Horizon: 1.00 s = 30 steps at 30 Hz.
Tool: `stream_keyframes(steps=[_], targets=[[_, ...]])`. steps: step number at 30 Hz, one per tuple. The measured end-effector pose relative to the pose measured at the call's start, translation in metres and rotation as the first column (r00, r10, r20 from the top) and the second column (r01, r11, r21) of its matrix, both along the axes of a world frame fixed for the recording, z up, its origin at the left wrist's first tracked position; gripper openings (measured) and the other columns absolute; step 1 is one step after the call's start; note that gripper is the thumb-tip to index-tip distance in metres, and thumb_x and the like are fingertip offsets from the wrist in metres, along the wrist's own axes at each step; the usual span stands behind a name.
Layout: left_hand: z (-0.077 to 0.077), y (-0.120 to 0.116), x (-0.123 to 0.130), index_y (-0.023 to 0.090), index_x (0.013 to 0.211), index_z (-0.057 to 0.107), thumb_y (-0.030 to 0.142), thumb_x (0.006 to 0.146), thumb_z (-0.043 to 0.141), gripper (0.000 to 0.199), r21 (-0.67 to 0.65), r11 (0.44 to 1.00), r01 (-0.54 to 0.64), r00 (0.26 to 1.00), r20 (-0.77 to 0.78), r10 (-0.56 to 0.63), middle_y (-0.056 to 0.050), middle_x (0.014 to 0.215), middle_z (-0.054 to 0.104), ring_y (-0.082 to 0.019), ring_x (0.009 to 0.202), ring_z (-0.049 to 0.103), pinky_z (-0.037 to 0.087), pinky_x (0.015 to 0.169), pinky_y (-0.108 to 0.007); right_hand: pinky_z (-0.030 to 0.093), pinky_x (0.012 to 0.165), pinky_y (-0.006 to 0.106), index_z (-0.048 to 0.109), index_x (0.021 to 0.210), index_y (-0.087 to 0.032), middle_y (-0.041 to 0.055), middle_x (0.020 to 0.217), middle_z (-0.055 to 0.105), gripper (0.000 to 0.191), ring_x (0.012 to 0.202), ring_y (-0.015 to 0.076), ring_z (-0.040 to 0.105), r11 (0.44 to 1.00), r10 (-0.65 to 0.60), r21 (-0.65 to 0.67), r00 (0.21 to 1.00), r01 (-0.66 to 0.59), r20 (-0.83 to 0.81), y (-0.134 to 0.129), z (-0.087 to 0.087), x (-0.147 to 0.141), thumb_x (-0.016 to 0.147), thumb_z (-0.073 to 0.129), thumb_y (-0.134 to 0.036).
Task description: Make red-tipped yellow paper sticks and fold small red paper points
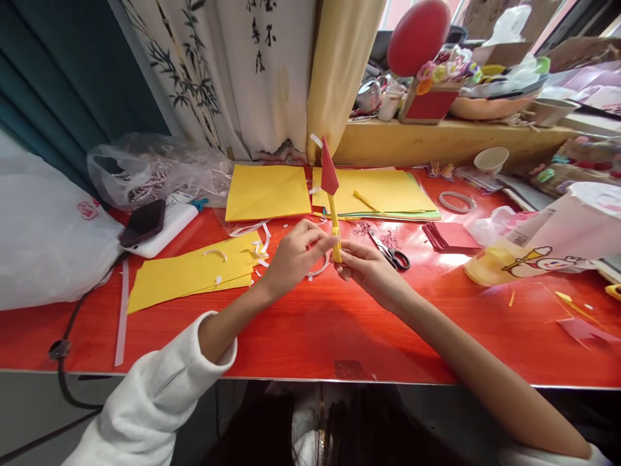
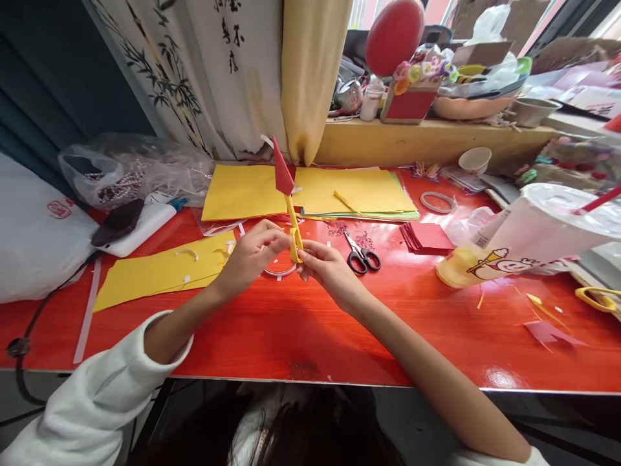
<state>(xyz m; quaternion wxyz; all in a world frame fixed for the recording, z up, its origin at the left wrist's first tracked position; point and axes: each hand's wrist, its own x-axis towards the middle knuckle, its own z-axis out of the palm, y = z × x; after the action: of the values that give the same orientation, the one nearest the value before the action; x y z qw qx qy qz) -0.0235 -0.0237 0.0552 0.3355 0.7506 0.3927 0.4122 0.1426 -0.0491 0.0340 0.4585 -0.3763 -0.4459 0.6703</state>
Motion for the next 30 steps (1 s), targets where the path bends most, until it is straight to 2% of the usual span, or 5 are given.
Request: stream_keyframes(steps=[3, 6, 11, 22, 30], targets=[[0.002, 0.013, -0.010, 0.018, 0.089, 0.059, 0.047, 0.082, 0.053, 0.031, -0.030, 0.979, -0.202, 0.956, 0.211, 0.203, -0.003, 0.086, 0.058, -0.011, 0.079, 0.054, 0.043, 0.074, -0.024, 0.038, 0.055, 0.021, 0.064, 0.092, -0.014, 0.0013, 0.074, 0.054, 0.018, 0.060, 0.0069, 0.048, 0.994, 0.072, -0.079, 0.997, -0.069, 0.029, 0.000, -0.003, -0.001, 0.076, 0.063, -0.022], [0.006, 0.026, -0.022, 0.019, 0.099, 0.056, 0.046, 0.077, 0.060, 0.036, -0.040, 0.970, -0.239, 0.901, 0.364, 0.237, -0.002, 0.085, 0.060, -0.008, 0.069, 0.054, 0.044, 0.064, -0.021, 0.041, 0.057, 0.022, 0.064, 0.091, -0.012, 0.0037, 0.080, 0.056, 0.018, 0.063, 0.0077, 0.051, 0.965, 0.233, -0.142, 0.970, -0.221, 0.074, -0.002, -0.007, -0.003, 0.076, 0.063, -0.023], [0.011, 0.030, -0.030, 0.016, 0.076, 0.059, 0.042, 0.081, 0.056, 0.027, 0.012, 0.962, -0.271, 0.878, 0.414, 0.242, 0.000, 0.067, 0.055, -0.005, 0.056, 0.049, 0.043, 0.055, -0.018, 0.043, 0.058, 0.020, 0.065, 0.097, -0.012, 0.0031, 0.082, 0.057, 0.022, 0.065, 0.0075, 0.054, 0.915, 0.388, -0.165, 0.914, -0.368, 0.117, -0.005, -0.014, -0.006, 0.078, 0.062, -0.024], [0.011, 0.033, -0.032, 0.020, 0.084, 0.058, 0.048, 0.074, 0.062, 0.030, -0.078, 0.959, -0.272, 0.877, 0.391, 0.280, 0.004, 0.059, 0.051, -0.005, 0.042, 0.045, 0.035, 0.038, -0.019, 0.043, 0.057, 0.021, 0.062, 0.088, -0.012, 0.0017, 0.077, 0.055, 0.019, 0.062, 0.0074, 0.052, 0.923, 0.385, -0.122, 0.891, -0.365, 0.241, -0.005, -0.015, -0.005, 0.079, 0.061, -0.029], [0.011, 0.039, -0.043, 0.019, 0.073, 0.064, 0.047, 0.079, 0.057, 0.029, -0.033, 0.929, -0.368, 0.873, 0.330, 0.358, 0.002, 0.055, 0.049, -0.004, 0.044, 0.043, 0.035, 0.041, -0.018, 0.036, 0.050, 0.021, 0.063, 0.089, -0.012, -0.0005, 0.070, 0.051, 0.026, 0.057, 0.0071, 0.047, 0.961, 0.273, -0.046, 0.895, -0.274, 0.352, -0.003, -0.008, -0.001, 0.076, 0.063, -0.035]])
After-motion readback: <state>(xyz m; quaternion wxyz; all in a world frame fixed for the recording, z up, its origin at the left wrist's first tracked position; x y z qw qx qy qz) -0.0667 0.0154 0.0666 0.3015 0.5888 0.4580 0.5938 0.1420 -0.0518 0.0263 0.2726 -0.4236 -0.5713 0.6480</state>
